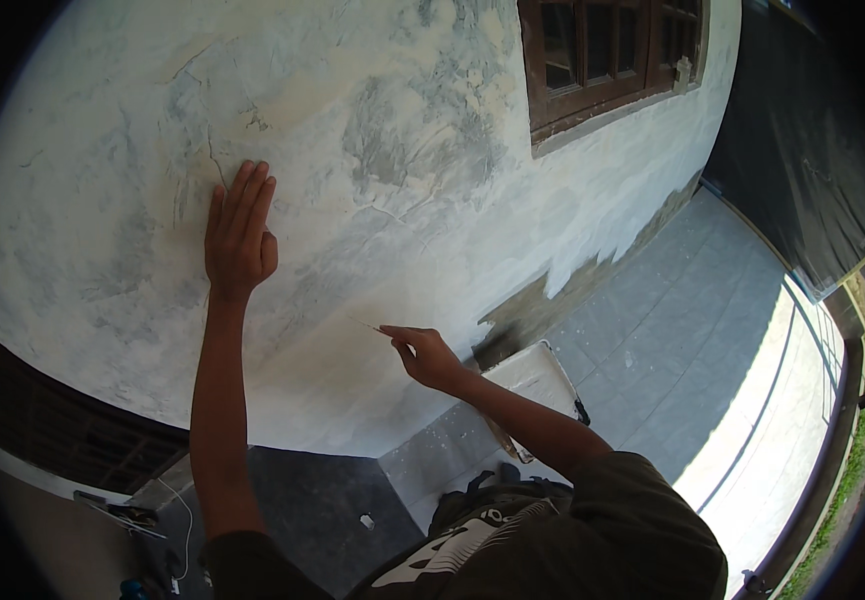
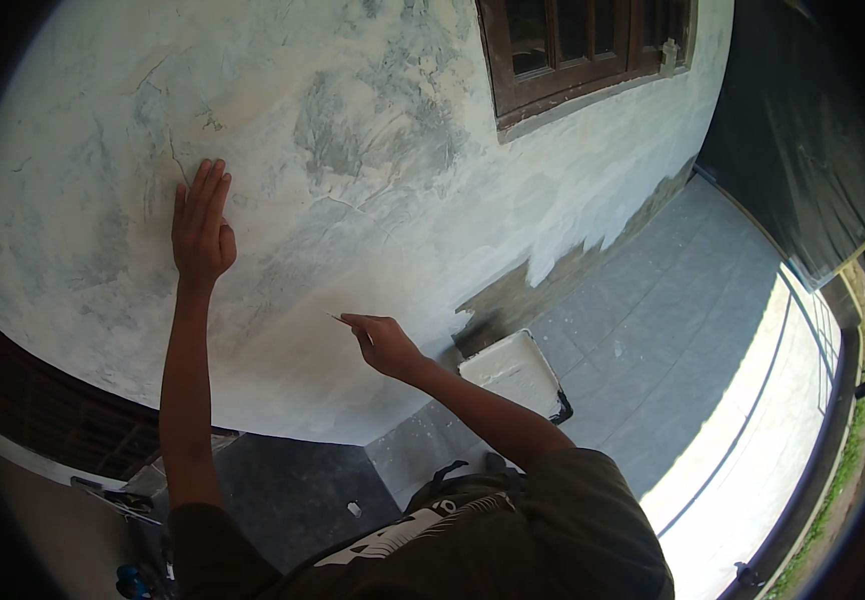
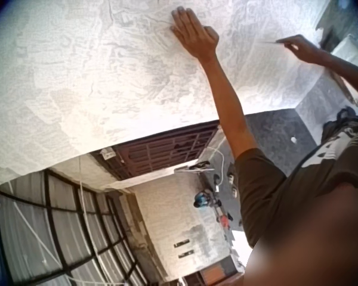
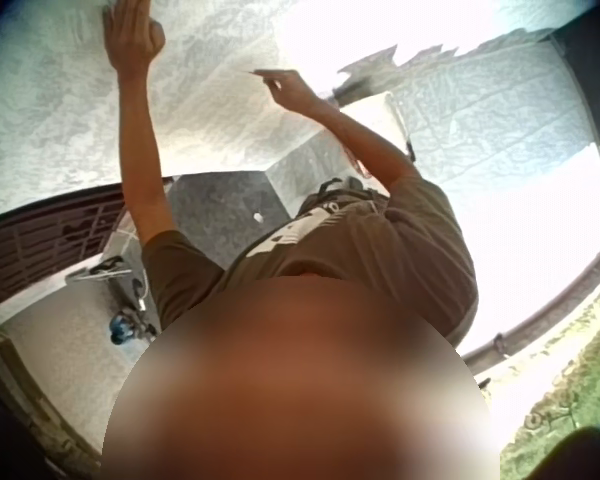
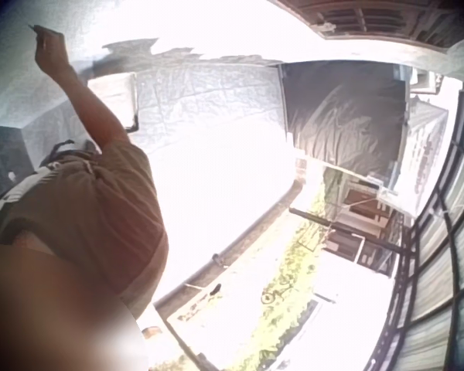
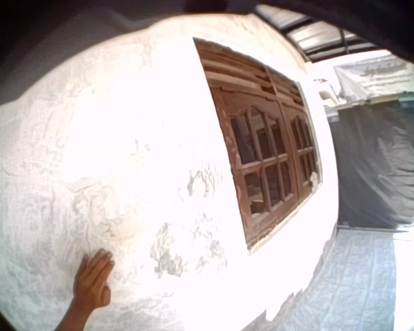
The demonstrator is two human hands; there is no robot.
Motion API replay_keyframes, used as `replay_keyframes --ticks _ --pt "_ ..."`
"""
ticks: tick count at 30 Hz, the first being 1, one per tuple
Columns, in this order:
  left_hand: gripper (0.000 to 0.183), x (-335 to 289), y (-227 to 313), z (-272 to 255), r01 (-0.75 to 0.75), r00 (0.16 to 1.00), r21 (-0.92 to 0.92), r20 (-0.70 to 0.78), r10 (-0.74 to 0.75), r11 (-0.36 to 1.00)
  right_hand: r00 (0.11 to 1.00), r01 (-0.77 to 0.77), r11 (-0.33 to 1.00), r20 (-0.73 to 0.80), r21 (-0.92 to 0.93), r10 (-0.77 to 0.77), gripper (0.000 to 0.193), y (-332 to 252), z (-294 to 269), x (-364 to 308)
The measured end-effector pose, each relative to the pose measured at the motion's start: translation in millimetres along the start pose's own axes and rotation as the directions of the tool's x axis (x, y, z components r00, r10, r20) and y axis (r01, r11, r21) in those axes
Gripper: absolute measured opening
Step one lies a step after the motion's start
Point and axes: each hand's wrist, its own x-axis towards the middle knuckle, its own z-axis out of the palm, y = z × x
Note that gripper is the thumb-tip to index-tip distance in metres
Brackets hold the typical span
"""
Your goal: Applying putty or spackle to cracks in an exterior wall using a putty knife.
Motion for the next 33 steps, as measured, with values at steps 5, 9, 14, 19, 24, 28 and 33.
replay_keyframes --ticks 5,9,14,19,24,28,33 --pt "0.058 2 -1 -6 -0.003 1.000 0.009 0.005 0.003 1.000 0.874 0.169 0.976 -0.436 -0.140 -0.214 0.032 -41 -79 66" --pt "0.058 3 -1 -2 -0.010 1.000 -0.022 -0.003 0.010 1.000 0.699 0.277 0.908 -0.582 -0.314 -0.415 0.031 -72 -132 120" --pt "0.058 4 -1 -2 -0.036 0.999 -0.054 -0.036 0.034 0.998 0.609 0.327 0.800 -0.535 -0.503 -0.586 0.041 -81 -150 164" --pt "0.057 7 1 -3 -0.033 0.999 -0.046 -0.028 0.032 0.998 0.663 0.291 0.690 -0.380 -0.662 -0.645 0.058 -49 -99 153" --pt "0.056 4 -2 -3 -0.034 0.999 -0.036 -0.042 0.033 0.999 0.914 0.305 0.865 -0.133 -0.399 -0.383 0.050 -8 -29 72" --pt "0.057 3 -2 -2 -0.039 0.999 -0.042 -0.038 0.037 0.998 0.976 0.097 0.987 -0.183 -0.130 -0.120 0.030 -2 -47 38" --pt "0.057 6 1 -3 -0.036 0.999 -0.058 -0.033 0.034 0.998 0.660 0.310 0.891 -0.600 -0.332 -0.453 0.046 -67 -128 133"
